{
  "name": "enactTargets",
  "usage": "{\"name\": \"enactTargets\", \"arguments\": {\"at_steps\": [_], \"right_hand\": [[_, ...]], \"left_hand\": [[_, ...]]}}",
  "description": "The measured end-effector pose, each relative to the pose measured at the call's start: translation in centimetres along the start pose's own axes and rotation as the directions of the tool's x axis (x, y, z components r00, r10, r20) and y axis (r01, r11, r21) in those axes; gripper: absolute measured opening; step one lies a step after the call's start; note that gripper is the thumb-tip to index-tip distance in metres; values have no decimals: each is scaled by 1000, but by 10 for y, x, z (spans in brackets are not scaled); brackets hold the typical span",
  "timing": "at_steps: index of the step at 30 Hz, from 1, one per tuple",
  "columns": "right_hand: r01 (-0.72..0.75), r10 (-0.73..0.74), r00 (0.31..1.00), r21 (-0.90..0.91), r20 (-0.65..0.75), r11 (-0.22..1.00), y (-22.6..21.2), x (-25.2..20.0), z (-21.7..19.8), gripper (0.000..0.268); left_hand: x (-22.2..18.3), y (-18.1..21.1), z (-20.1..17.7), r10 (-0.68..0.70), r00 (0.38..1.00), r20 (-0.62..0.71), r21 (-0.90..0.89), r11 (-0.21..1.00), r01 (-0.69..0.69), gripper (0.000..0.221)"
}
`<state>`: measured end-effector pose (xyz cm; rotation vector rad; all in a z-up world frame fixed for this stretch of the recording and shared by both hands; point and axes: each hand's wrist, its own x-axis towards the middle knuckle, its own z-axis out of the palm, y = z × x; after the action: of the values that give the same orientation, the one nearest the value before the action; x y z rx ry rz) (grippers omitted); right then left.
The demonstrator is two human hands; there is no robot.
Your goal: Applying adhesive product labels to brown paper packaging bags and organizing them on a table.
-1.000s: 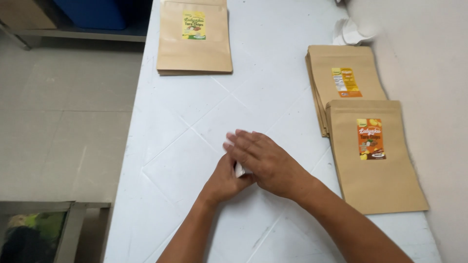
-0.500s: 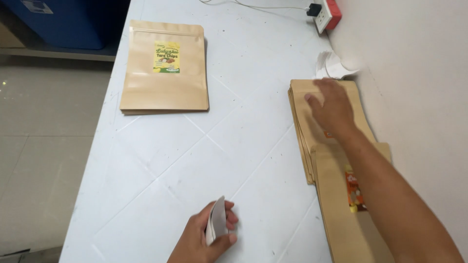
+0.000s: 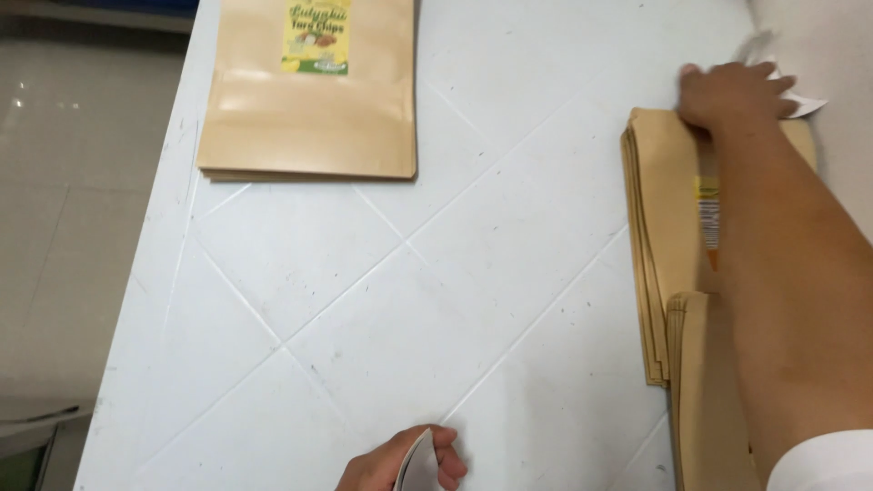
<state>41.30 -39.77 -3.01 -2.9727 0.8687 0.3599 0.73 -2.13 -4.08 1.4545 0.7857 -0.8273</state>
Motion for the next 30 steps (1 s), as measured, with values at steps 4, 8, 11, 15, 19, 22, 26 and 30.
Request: {"name": "enactTargets", "arguments": {"at_steps": [4, 8, 11, 15, 19, 22, 26, 30], "right_hand": [[72, -107, 924, -107, -367, 992, 63, 115, 45, 26], [257, -146, 812, 121, -566, 959, 109, 138, 35, 14], [604, -321, 528, 82, -786, 793, 117, 77, -9, 46], [753, -406, 578, 270, -708, 600, 104, -114, -73, 34], [770, -575, 634, 349, -518, 535, 96, -277, -65, 32], [715, -643, 693, 200, -326, 670, 86, -363, -37, 51], [713, -652, 677, 84, -341, 696, 69, -439, 56, 68], [949, -800, 253, -21, -543, 314, 44, -500, 80, 59]], "left_hand": [[5, -9, -15, 276, 935, 224, 132, 942, -310, 51], [5, -12, -18, 396, 879, 266, -23, 914, -405, 51], [3, -9, -17, 497, 828, 259, -189, 867, -462, 67], [-1, 5, -18, 585, 780, 223, -316, 800, -510, 67], [4, 5, -13, 684, 717, 135, -582, 640, -501, 87], [-21, 13, -9, 600, 796, 74, -582, 674, -454, 102], [-36, -2, 14, 546, 836, 64, -636, 668, -387, 104], [-26, -24, 34, 729, 677, 98, -738, 509, -442, 87]]}}
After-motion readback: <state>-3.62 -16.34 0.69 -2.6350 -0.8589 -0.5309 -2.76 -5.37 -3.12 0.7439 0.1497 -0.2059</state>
